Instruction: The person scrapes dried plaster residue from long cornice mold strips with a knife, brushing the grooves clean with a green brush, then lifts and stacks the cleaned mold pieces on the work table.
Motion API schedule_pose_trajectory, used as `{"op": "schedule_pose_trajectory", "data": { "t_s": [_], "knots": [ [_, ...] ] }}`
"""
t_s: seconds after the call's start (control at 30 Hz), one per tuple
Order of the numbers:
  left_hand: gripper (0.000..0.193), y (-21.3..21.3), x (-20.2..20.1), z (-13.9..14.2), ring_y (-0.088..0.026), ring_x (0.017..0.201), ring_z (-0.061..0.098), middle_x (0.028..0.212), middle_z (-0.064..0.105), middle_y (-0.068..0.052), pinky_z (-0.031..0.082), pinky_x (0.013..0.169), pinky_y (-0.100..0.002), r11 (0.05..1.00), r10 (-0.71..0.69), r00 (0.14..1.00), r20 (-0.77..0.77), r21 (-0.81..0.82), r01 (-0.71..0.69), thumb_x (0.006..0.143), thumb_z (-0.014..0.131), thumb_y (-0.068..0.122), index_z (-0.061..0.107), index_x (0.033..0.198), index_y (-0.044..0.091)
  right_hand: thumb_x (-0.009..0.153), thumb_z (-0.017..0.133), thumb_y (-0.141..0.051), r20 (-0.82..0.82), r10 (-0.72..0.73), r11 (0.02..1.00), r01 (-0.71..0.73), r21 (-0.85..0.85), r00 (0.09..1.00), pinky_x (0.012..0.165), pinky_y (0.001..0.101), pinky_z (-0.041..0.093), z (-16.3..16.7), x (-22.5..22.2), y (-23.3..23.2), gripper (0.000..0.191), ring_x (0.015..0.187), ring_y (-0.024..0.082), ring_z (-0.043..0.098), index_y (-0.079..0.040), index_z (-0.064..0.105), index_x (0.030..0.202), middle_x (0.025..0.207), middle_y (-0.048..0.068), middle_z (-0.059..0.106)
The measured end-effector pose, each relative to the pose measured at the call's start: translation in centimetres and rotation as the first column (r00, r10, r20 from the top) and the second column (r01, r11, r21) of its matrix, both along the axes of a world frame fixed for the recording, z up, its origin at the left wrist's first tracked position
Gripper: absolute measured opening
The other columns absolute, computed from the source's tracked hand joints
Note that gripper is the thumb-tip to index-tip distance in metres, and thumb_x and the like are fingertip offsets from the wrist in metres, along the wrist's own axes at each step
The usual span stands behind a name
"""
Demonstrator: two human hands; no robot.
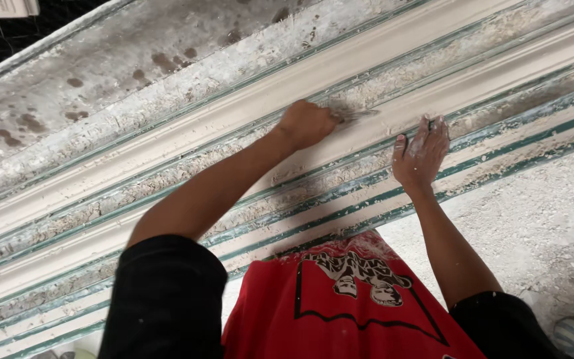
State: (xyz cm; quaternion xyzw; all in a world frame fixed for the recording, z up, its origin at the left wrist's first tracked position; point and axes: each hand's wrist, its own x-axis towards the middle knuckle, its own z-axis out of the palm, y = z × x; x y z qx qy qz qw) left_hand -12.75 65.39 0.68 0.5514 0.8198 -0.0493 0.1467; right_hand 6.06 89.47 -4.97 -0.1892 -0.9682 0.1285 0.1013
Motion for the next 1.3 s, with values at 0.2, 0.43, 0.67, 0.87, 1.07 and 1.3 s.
{"op": "schedule_pose_trajectory", "data": {
  "t_s": [0.2,0.43,0.67,0.87,1.07,1.3],
  "knots": [
    [0.052,-18.6,2.8,3.3,-0.022,0.062,0.066,0.076,0.074,-0.010,0.057,0.055,-0.041,0.839,0.541,0.794,0.279,-0.241,-0.487,0.100,0.043,0.054,0.053,0.147,0.033,0.114,0.045,-0.037,-0.043,0.023,1.000,-0.023,0.011,0.999,0.122,0.0678,0.019,-0.2,0.1,-0.1,0.062,0.152,0.052,0.025,0.002,0.034,0.161,0.159,0.036,0.030],
    [0.052,-18.9,4.0,3.7,-0.019,0.049,0.059,0.066,0.066,-0.008,0.050,0.040,-0.041,0.736,0.666,0.740,0.100,-0.250,-0.629,0.104,0.036,0.057,0.057,0.142,0.030,0.112,0.048,-0.038,-0.017,0.027,0.999,-0.026,0.047,0.999,0.119,0.0687,0.021,-0.3,-0.2,-0.3,0.066,0.149,0.055,0.026,0.006,0.033,0.159,0.157,0.039,0.031],
    [0.039,5.9,1.5,1.1,-0.031,0.088,0.073,0.099,0.072,-0.012,0.060,0.070,-0.047,0.813,0.557,0.808,0.192,0.070,-0.577,0.101,0.047,0.048,0.069,0.116,0.019,0.111,0.050,-0.037,-0.116,0.015,0.999,-0.009,0.050,0.993,0.121,0.0664,0.021,0.4,-0.3,-0.2,0.061,0.149,0.052,0.029,0.002,0.039,0.157,0.157,0.036,0.034],
    [0.046,-3.8,1.6,4.1,-0.026,0.083,0.071,0.094,0.074,-0.008,0.057,0.068,-0.049,0.829,0.559,0.783,0.272,-0.187,-0.527,0.107,0.034,0.053,0.064,0.125,0.022,0.109,0.047,-0.038,-0.125,0.006,1.000,-0.009,-0.029,0.992,0.121,0.0648,0.020,1.3,-0.1,-0.1,0.062,0.148,0.052,0.030,0.003,0.042,0.155,0.156,0.035,0.036],
    [0.048,-8.5,2.7,7.4,-0.036,0.074,0.073,0.082,0.075,-0.017,0.058,0.064,-0.055,0.787,0.612,0.776,0.155,-0.215,-0.578,0.106,0.038,0.053,0.061,0.135,0.022,0.110,0.045,-0.043,-0.082,-0.007,1.000,0.008,0.006,0.997,0.121,0.0653,0.018,0.4,-0.5,0.3,0.067,0.148,0.054,0.028,0.005,0.038,0.157,0.158,0.037,0.031],
    [0.046,8.5,-2.2,8.9,-0.032,0.084,0.074,0.099,0.074,-0.017,0.060,0.069,-0.052,0.853,0.466,0.883,0.047,-0.290,-0.434,0.106,0.045,0.050,0.068,0.122,0.014,0.107,0.044,-0.046,0.048,-0.038,0.996,0.041,-0.084,0.998,0.121,0.0670,0.013,-0.7,-0.6,0.8,0.071,0.151,0.054,0.018,-0.001,0.026,0.159,0.163,0.037,0.018]
  ]
}}
